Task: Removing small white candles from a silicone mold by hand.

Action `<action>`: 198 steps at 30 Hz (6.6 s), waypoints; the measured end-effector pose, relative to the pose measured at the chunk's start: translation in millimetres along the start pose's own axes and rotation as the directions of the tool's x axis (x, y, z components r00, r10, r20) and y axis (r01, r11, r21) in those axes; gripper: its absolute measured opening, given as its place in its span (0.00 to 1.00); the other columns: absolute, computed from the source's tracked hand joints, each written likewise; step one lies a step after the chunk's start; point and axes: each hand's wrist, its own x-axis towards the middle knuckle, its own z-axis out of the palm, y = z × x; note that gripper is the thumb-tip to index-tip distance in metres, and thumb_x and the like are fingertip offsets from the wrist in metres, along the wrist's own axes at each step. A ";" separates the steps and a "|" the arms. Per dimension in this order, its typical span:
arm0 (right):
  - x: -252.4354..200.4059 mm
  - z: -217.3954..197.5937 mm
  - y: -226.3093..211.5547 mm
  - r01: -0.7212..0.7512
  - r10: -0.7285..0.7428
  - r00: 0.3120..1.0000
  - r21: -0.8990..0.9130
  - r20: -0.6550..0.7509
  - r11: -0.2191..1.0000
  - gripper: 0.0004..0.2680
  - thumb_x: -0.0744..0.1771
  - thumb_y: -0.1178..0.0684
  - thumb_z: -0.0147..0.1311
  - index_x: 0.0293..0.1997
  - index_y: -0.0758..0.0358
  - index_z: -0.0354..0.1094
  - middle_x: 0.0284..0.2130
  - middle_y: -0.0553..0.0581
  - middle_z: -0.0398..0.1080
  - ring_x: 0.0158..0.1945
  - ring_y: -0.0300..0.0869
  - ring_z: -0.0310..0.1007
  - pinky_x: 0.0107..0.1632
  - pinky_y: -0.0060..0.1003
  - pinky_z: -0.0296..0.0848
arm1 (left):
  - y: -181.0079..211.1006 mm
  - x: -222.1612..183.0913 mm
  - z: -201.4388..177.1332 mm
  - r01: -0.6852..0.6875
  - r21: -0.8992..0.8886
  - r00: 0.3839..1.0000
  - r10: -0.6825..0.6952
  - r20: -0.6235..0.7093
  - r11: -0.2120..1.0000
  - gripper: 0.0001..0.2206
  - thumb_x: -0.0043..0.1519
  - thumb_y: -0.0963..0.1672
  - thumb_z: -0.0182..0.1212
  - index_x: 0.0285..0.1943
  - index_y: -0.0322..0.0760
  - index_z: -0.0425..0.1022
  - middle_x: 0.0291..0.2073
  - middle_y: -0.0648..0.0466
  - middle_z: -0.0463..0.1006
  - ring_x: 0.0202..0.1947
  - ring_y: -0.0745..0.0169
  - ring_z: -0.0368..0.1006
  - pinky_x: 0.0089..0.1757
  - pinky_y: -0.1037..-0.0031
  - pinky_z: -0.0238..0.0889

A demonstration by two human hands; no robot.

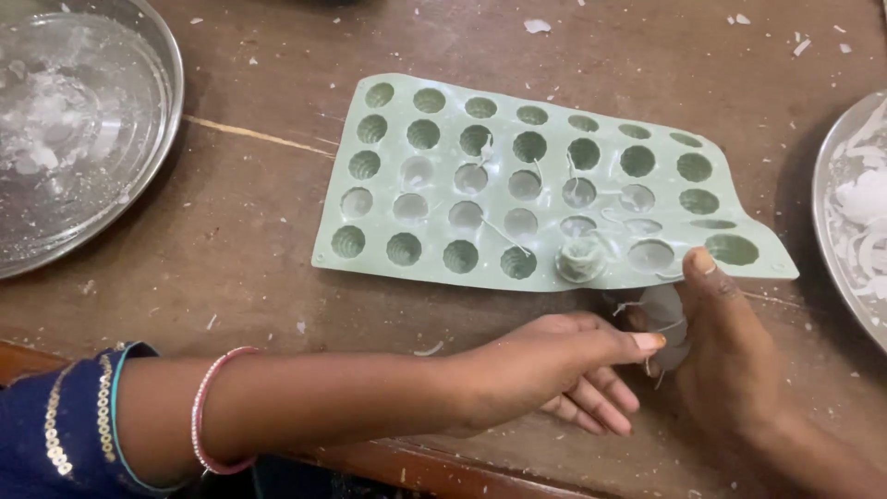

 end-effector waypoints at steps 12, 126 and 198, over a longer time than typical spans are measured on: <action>8.0 -22.6 20.4 0.080 -0.072 0.996 -0.247 0.043 0.966 0.17 0.69 0.38 0.42 0.42 0.65 0.68 0.26 0.54 0.67 0.27 0.40 0.63 0.28 0.35 0.60 | 4.4 14.8 -10.8 -0.080 -0.157 0.996 0.074 -0.044 0.984 0.39 0.62 0.64 0.44 0.64 0.27 0.63 0.43 0.39 0.74 0.42 0.48 0.79 0.41 0.59 0.78; 4.9 -13.7 -9.7 0.468 -0.452 0.835 -0.837 0.313 0.284 0.23 0.62 0.53 0.66 0.65 0.58 0.70 0.28 0.53 0.76 0.26 0.37 0.73 0.29 0.33 0.71 | 5.8 7.6 -33.5 -0.200 -0.162 0.928 0.134 -0.348 0.966 0.20 0.67 0.50 0.54 0.57 0.28 0.74 0.38 0.49 0.80 0.42 0.62 0.78 0.51 0.69 0.71; 107.1 171.1 -158.0 0.464 -0.039 0.825 -0.636 0.564 0.616 0.09 0.67 0.55 0.53 0.49 0.68 0.67 0.29 0.57 0.71 0.18 0.34 0.57 0.19 0.28 0.58 | -7.9 25.0 -50.7 -0.207 -0.064 0.952 0.186 -0.243 0.976 0.18 0.71 0.50 0.53 0.58 0.29 0.72 0.46 0.49 0.79 0.35 0.64 0.79 0.42 0.73 0.71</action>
